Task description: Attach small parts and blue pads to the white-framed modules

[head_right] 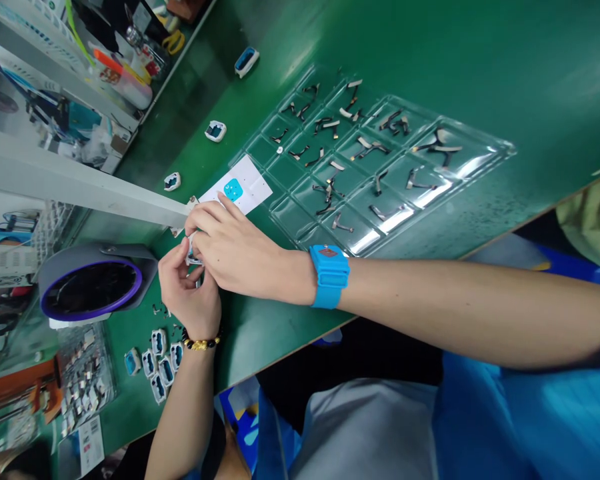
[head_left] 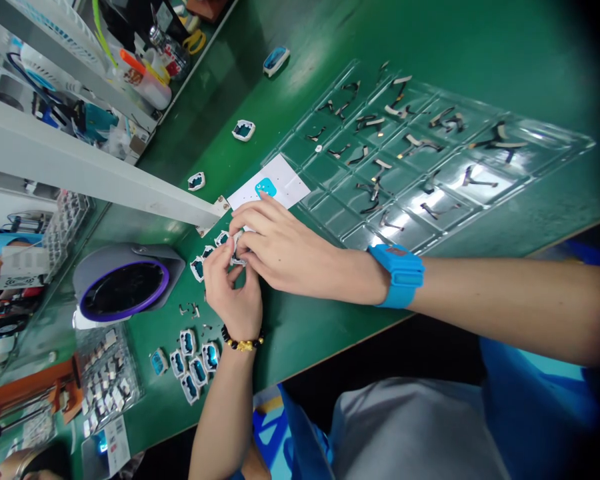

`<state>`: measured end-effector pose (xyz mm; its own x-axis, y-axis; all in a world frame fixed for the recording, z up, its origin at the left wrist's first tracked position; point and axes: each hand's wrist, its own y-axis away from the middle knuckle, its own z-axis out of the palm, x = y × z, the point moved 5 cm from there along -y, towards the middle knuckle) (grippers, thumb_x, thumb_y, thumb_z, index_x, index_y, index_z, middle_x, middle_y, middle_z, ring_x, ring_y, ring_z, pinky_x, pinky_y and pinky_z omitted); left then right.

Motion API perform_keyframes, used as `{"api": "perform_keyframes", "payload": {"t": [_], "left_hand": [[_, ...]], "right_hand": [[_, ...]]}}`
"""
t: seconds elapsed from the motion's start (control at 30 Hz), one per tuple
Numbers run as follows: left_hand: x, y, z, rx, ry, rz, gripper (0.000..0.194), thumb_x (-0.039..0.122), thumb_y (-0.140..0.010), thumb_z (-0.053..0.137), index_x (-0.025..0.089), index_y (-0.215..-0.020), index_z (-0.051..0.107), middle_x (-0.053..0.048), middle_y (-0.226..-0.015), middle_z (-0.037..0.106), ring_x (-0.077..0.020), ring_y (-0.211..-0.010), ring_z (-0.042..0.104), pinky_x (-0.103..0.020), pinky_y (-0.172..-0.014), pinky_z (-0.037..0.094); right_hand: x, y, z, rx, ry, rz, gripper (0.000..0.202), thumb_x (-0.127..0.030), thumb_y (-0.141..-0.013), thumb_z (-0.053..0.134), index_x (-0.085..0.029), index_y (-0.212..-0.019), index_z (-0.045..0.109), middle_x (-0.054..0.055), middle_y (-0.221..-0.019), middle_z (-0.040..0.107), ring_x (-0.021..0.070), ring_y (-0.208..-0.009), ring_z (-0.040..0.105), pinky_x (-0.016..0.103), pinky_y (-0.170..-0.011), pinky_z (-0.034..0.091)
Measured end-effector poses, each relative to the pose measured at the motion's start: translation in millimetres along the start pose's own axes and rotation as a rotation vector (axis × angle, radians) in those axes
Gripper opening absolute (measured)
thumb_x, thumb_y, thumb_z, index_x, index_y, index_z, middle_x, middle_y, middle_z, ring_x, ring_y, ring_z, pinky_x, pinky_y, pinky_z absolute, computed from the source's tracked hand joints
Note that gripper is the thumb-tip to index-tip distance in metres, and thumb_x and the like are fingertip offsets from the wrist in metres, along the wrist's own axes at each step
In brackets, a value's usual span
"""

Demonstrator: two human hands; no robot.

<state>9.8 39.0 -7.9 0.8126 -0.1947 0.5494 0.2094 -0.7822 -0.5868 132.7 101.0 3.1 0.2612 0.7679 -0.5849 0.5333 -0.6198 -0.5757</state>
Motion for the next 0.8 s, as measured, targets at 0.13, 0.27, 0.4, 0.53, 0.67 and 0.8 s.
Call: {"api": "perform_keyframes", "payload": {"t": [0.13,0.27,0.4,0.53,0.67,0.8], "left_hand": [[0.1,0.0,0.7,0.0,0.003,-0.012,0.036,0.015,-0.09,0.071,0.021,-0.126,0.067,-0.009,-0.123,0.066,-0.0177,-0.111,0.068,-0.021,-0.068,0.06],[0.7,0.0,1.1,0.002,0.012,-0.006,0.037,0.014,-0.09,0.071,0.022,-0.126,0.068,-0.009,-0.122,0.066,-0.0176,-0.111,0.068,-0.022,-0.069,0.061],[2.6,-0.2,1.3,0.004,-0.018,0.004,0.037,0.013,-0.091,0.07,0.022,-0.126,0.068,-0.009,-0.122,0.067,-0.0175,-0.112,0.067,-0.022,-0.07,0.061],[3.0,-0.7,1.8,0.001,-0.043,0.019,0.036,0.014,-0.091,0.07,0.021,-0.127,0.067,-0.009,-0.123,0.067,-0.0187,-0.114,0.067,-0.023,-0.072,0.062],[0.2,-1.0,2.3,0.007,-0.03,0.003,0.034,0.016,-0.092,0.069,0.021,-0.125,0.067,-0.009,-0.123,0.067,-0.0189,-0.114,0.068,-0.023,-0.072,0.063],[-1.9,-0.4,2.6,-0.002,0.019,-0.021,0.034,0.016,-0.092,0.068,0.021,-0.126,0.067,-0.009,-0.124,0.066,-0.0184,-0.114,0.068,-0.023,-0.073,0.064]], "right_hand": [[1.0,0.6,1.8,0.01,-0.006,0.0,0.02,-0.006,-0.097,0.05,-0.011,-0.098,0.069,0.015,-0.124,0.061,0.03,-0.127,0.05,0.062,-0.125,0.026],[2.0,1.1,2.9,0.027,-0.015,0.004,0.019,-0.006,-0.097,0.05,-0.012,-0.098,0.069,0.015,-0.123,0.061,0.03,-0.127,0.049,0.063,-0.124,0.027],[1.8,0.4,3.6,0.006,-0.013,0.025,0.02,-0.005,-0.095,0.05,-0.011,-0.099,0.069,0.015,-0.125,0.061,0.0312,-0.129,0.048,0.063,-0.124,0.027],[1.7,-0.4,4.0,-0.007,0.004,0.048,0.019,-0.005,-0.095,0.051,-0.009,-0.101,0.069,0.015,-0.126,0.061,0.0322,-0.129,0.047,0.063,-0.123,0.027],[2.3,0.4,3.0,0.001,0.005,0.062,0.021,-0.006,-0.098,0.049,-0.011,-0.099,0.069,0.016,-0.126,0.061,0.0317,-0.126,0.048,0.064,-0.121,0.027],[3.6,1.4,0.5,0.009,-0.044,0.077,0.021,-0.012,-0.099,0.05,-0.014,-0.091,0.07,0.014,-0.123,0.061,0.0308,-0.124,0.048,0.06,-0.116,0.034]]}}
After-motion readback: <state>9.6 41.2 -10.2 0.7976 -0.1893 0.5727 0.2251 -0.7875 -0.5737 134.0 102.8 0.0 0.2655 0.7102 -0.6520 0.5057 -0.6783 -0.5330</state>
